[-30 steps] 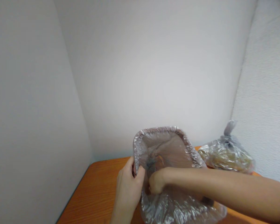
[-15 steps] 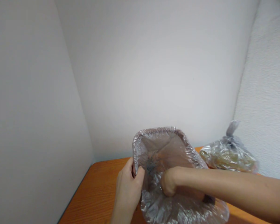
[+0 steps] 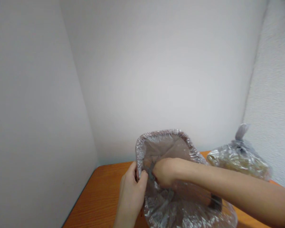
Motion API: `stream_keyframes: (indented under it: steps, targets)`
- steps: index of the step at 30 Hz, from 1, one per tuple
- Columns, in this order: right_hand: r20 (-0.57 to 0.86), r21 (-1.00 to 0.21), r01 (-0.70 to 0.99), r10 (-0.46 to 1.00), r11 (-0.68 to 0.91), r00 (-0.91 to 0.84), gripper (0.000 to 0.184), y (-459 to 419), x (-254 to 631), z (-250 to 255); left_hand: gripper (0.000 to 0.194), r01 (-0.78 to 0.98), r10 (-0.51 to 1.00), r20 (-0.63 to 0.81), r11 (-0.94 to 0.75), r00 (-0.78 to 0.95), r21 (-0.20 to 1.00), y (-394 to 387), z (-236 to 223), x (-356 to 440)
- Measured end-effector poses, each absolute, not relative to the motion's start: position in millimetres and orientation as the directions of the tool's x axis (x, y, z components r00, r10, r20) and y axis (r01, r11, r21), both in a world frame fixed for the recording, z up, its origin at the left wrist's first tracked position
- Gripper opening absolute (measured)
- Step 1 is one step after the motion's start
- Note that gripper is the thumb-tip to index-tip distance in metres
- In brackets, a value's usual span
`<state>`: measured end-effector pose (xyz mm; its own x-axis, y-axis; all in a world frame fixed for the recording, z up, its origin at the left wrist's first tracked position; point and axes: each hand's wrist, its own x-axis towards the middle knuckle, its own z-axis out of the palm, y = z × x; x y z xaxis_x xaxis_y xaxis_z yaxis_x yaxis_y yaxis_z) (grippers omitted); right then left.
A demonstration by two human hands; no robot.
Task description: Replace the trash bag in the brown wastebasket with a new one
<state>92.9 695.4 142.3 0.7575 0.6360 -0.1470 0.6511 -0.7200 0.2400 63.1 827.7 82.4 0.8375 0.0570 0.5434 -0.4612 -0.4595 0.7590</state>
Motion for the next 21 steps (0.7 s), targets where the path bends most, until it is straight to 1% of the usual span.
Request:
stream_keyframes:
  steps: [2, 3, 5, 7, 9, 12, 14, 15, 17, 19, 21]
  targets:
    - [-0.323, 0.270, 0.683, 0.605, -0.679, 0.728, 0.008, 693.4, 83.3, 132.8, 0.019, -0.454, 0.065, 0.539, -0.460, 0.840, 0.763, 826.7, 81.9, 63.2]
    - [-0.381, 0.270, 0.700, 0.594, -0.661, 0.708, 0.009, 693.1, 78.4, 129.5, 0.019, -0.454, 0.069, 0.540, -0.458, 0.839, 0.764, 826.2, 81.8, 63.3]
    - [-0.414, 0.241, 0.714, 0.596, -0.657, 0.688, 0.011, 692.3, 72.0, 128.3, 0.018, -0.462, 0.071, 0.546, -0.448, 0.835, 0.765, 825.5, 81.9, 63.4]
    - [-0.343, 0.217, 0.687, 0.605, -0.693, 0.718, 0.021, 688.1, 74.2, 134.8, 0.018, -0.471, 0.066, 0.552, -0.443, 0.831, 0.763, 825.2, 82.2, 63.3]
    - [-0.195, 0.208, 0.615, 0.583, -0.761, 0.788, 0.031, 679.0, 85.3, 146.0, 0.019, -0.471, 0.067, 0.553, -0.446, 0.831, 0.761, 825.2, 82.7, 62.7]
    - [0.050, 0.200, 0.465, 0.483, -0.862, 0.874, 0.042, 658.2, 107.8, 160.7, 0.020, -0.460, 0.079, 0.549, -0.457, 0.832, 0.762, 825.2, 83.5, 60.9]
    - [0.150, 0.181, 0.419, 0.446, -0.890, 0.883, 0.044, 644.2, 115.8, 163.7, 0.021, -0.451, 0.091, 0.546, -0.461, 0.832, 0.764, 825.2, 84.1, 60.2]
    - [0.169, 0.171, 0.428, 0.454, -0.888, 0.875, 0.044, 638.5, 116.0, 162.7, 0.022, -0.449, 0.094, 0.545, -0.459, 0.833, 0.767, 825.2, 84.3, 60.3]
    - [0.151, 0.147, 0.495, 0.514, -0.857, 0.844, 0.041, 631.2, 109.0, 155.9, 0.023, -0.453, 0.096, 0.543, -0.443, 0.834, 0.774, 825.4, 84.6, 61.0]
    - [0.064, 0.126, 0.564, 0.574, -0.816, 0.816, 0.036, 629.8, 95.3, 145.1, 0.024, -0.467, 0.091, 0.547, -0.418, 0.832, 0.780, 825.8, 84.3, 62.5]
    - [-0.065, 0.153, 0.567, 0.564, -0.809, 0.823, 0.035, 630.9, 79.3, 134.8, 0.025, -0.480, 0.086, 0.552, -0.395, 0.829, 0.783, 826.9, 83.2, 64.4]
